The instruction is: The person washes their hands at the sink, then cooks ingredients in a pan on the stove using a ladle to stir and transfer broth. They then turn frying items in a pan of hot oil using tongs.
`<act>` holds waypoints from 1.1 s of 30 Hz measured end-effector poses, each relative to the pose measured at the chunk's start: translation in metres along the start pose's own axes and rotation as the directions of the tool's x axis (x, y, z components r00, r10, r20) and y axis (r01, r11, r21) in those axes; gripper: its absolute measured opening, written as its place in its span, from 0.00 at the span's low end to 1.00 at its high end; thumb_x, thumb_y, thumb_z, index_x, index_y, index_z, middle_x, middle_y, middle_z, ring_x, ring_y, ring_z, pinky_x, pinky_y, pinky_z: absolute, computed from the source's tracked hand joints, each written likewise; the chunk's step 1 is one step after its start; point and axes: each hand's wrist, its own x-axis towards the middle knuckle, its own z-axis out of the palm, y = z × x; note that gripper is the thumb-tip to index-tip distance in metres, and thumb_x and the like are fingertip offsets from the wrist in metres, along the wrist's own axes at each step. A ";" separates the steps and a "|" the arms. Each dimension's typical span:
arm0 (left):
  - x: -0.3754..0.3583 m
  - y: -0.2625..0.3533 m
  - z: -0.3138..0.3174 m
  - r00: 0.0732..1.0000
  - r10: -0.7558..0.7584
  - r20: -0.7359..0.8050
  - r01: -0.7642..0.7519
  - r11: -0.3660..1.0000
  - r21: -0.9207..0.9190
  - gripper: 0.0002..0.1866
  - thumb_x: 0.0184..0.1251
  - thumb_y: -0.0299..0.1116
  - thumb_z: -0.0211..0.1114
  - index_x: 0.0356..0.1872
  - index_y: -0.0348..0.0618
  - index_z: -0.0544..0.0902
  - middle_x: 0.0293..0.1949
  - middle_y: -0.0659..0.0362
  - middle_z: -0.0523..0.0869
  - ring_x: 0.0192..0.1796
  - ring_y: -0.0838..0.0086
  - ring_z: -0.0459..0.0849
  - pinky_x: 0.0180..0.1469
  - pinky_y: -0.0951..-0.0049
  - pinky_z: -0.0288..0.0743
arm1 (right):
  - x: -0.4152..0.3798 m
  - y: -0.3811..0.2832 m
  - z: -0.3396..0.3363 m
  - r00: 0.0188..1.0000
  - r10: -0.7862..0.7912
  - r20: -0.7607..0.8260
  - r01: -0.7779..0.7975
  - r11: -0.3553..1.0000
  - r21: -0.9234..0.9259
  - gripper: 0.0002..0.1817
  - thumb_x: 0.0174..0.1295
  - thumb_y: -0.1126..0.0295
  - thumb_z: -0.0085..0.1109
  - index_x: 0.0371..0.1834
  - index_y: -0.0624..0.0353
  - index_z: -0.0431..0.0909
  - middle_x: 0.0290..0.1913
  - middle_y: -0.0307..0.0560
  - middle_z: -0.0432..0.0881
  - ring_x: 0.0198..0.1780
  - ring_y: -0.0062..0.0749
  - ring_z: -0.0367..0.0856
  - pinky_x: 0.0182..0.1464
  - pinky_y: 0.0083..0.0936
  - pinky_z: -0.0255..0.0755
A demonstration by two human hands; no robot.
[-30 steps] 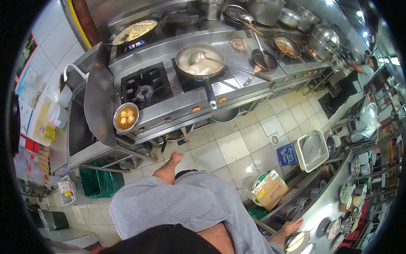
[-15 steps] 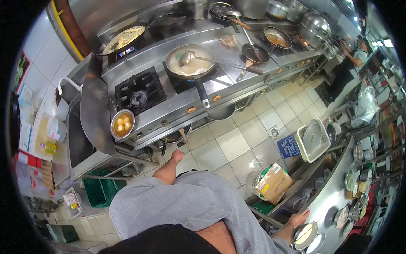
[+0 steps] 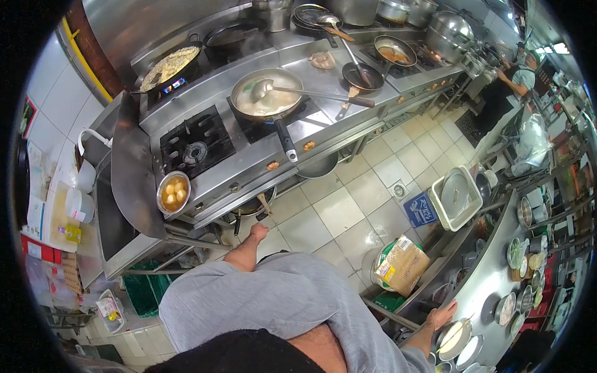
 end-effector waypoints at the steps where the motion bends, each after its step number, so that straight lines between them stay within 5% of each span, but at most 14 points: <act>1: -0.002 0.003 0.000 1.000 -0.015 -0.018 0.014 0.999 -0.049 0.24 0.50 0.47 0.59 0.37 0.33 0.78 0.40 0.45 0.80 0.47 0.55 0.76 0.51 0.64 0.70 | 0.001 0.001 0.001 1.000 -0.004 -0.001 0.004 1.000 -0.001 0.45 0.38 0.82 0.58 0.64 0.54 0.48 0.64 0.49 0.52 0.65 0.41 0.52 0.64 0.35 0.47; 10: -0.023 0.012 -0.011 0.999 0.049 0.007 -0.050 0.995 0.087 0.25 0.53 0.51 0.54 0.36 0.35 0.79 0.42 0.50 0.79 0.48 0.57 0.74 0.53 0.67 0.65 | 0.004 0.010 0.012 1.000 -0.021 -0.023 0.021 1.000 -0.006 0.45 0.38 0.81 0.59 0.64 0.55 0.49 0.64 0.49 0.53 0.65 0.41 0.53 0.63 0.35 0.48; 33: 0.001 -0.010 0.009 0.995 -0.092 0.047 0.094 0.995 -0.039 0.28 0.50 0.51 0.62 0.42 0.34 0.76 0.46 0.46 0.76 0.54 0.56 0.69 0.54 0.62 0.67 | 0.002 -0.001 0.003 1.000 0.017 -0.009 -0.018 1.000 -0.020 0.44 0.40 0.81 0.59 0.64 0.55 0.49 0.64 0.49 0.53 0.65 0.40 0.52 0.63 0.33 0.48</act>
